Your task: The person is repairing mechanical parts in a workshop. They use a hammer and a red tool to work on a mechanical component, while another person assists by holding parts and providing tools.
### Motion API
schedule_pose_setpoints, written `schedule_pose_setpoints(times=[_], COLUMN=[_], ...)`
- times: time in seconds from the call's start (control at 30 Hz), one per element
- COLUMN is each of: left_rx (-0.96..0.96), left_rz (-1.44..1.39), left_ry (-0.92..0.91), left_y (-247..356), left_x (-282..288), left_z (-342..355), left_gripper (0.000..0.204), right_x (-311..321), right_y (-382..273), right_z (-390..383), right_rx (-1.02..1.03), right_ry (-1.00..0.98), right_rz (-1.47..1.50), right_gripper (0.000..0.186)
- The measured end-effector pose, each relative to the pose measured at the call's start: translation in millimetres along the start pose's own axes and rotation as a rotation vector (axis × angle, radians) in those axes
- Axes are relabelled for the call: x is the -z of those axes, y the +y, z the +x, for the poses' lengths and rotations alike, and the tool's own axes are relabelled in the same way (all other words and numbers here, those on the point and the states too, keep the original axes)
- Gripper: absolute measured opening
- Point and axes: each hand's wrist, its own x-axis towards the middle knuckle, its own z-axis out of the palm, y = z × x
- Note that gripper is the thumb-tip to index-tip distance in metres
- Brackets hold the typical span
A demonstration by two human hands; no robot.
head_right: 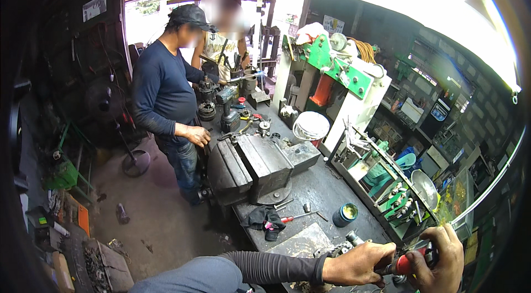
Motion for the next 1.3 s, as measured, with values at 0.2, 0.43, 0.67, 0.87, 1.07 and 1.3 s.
schedule_pose_setpoints(times=[0.2,0.43,0.67,0.87,1.07,1.3], left_rx=[-0.145,-0.094,0.020,-0.043,-0.085,-0.163], left_rz=[-0.224,0.090,0.016,0.130,-0.145,0.207], left_ry=[-0.129,0.238,-0.049,0.115,-0.099,0.212], left_y=[-17,11,27,20,17,17], left_x=[-6,-8,8,0,2,-12], left_z=[2,0,-5,-3,-8,0], left_gripper=[0.063,0.044,0.036,0.039,0.036,0.042], right_x=[4,-3,8,5,13,9], right_y=[2,4,2,-8,-8,-11], right_z=[4,1,0,-3,-1,-3], right_rx=[0.223,0.122,0.208,0.111,0.196,0.086], right_ry=[-0.054,0.051,-0.044,0.038,-0.103,-0.027], right_rz=[0.121,-0.036,0.115,-0.046,0.058,0.002], right_gripper=[0.029,0.024,0.029,0.023,0.031,0.029])
